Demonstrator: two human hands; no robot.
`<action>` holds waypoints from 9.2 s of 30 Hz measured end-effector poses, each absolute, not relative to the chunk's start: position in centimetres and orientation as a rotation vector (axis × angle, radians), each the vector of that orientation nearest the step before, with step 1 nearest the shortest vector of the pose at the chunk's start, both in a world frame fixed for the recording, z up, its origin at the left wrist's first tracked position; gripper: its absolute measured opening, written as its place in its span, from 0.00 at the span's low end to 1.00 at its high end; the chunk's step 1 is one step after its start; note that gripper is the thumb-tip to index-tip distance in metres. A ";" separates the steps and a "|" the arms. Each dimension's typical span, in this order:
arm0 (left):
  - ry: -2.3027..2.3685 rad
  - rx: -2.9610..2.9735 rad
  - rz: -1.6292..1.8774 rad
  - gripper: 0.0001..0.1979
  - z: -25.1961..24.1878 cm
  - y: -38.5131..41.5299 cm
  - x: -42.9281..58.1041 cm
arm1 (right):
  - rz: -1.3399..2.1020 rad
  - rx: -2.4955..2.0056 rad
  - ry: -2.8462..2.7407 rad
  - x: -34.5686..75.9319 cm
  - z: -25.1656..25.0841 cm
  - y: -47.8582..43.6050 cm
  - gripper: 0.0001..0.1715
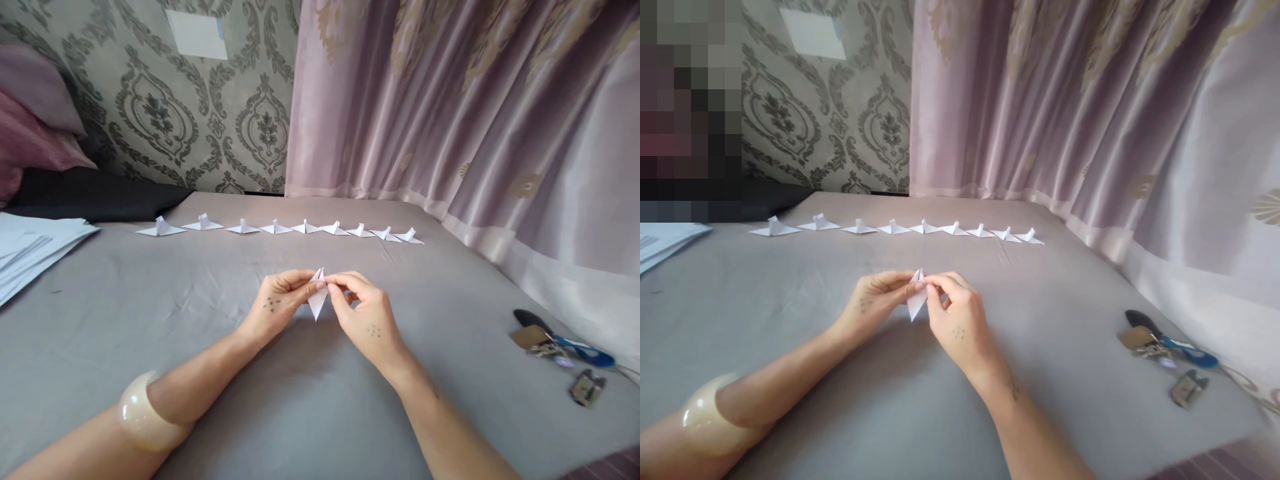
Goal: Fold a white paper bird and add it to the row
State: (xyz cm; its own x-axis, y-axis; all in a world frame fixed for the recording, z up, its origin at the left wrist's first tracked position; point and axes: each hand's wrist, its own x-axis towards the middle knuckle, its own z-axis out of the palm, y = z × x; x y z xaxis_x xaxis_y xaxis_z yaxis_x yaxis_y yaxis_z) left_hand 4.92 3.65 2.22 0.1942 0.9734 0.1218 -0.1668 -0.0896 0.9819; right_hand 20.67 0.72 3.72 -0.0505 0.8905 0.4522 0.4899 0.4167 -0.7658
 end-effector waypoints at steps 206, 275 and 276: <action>1.126 1.369 1.225 0.10 1.9 3.7 4.9 | 1.022 -1.436 -1.460 21.1 4.6 0.9 0.11; 0.965 1.612 1.182 0.03 2.2 3.2 4.7 | 1.418 -1.446 -1.104 22.1 4.4 1.5 0.17; 0.962 1.602 1.181 0.03 2.2 3.2 4.7 | 1.412 -1.450 -1.105 22.1 4.4 1.6 0.17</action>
